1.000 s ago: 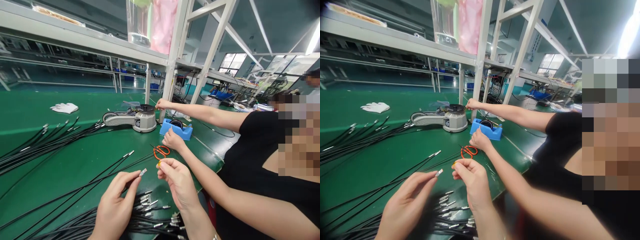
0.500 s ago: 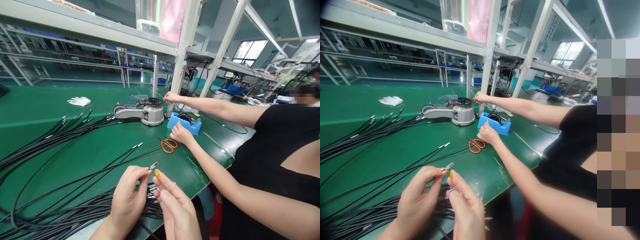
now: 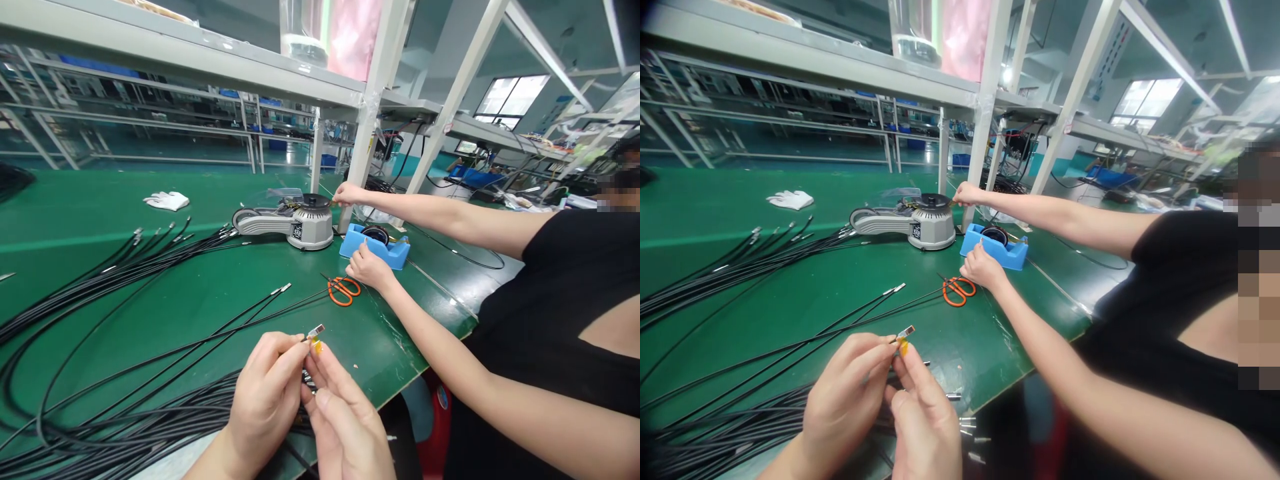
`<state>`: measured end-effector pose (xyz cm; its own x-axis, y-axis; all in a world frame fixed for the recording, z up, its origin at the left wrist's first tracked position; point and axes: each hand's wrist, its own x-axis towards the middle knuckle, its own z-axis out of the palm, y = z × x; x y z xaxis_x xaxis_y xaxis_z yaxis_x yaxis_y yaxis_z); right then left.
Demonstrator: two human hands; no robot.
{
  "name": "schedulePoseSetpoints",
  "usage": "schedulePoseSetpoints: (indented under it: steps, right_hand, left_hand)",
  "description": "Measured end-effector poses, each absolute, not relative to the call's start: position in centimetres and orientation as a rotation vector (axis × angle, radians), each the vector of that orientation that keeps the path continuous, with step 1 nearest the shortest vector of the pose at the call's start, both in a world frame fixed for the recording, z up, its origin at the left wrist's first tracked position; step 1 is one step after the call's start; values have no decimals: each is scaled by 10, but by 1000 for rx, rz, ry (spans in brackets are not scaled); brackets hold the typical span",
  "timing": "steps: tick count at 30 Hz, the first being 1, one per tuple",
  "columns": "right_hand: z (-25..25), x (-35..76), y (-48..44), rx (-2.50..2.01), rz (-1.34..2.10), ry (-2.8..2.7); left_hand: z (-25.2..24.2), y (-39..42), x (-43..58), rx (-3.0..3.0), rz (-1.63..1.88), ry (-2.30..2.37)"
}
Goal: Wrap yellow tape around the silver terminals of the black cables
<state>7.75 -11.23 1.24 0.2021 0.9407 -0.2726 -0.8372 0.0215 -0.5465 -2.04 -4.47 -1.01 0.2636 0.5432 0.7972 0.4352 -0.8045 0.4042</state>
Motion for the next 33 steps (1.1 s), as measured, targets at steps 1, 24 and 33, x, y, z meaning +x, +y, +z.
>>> schedulePoseSetpoints:
  steps: [1,24,33]
  right_hand:
    - [14,77,-112,-686,1397,-176]
    - [14,73,-113,-711,1381,-153]
    - [3,76,-110,-801,1303,-258]
  left_hand:
    - [-10,-45,-21,2422,1592,929]
    - [-9,-49,-20,2375,1557,944]
    - [-10,-45,-18,2343,1470,1120]
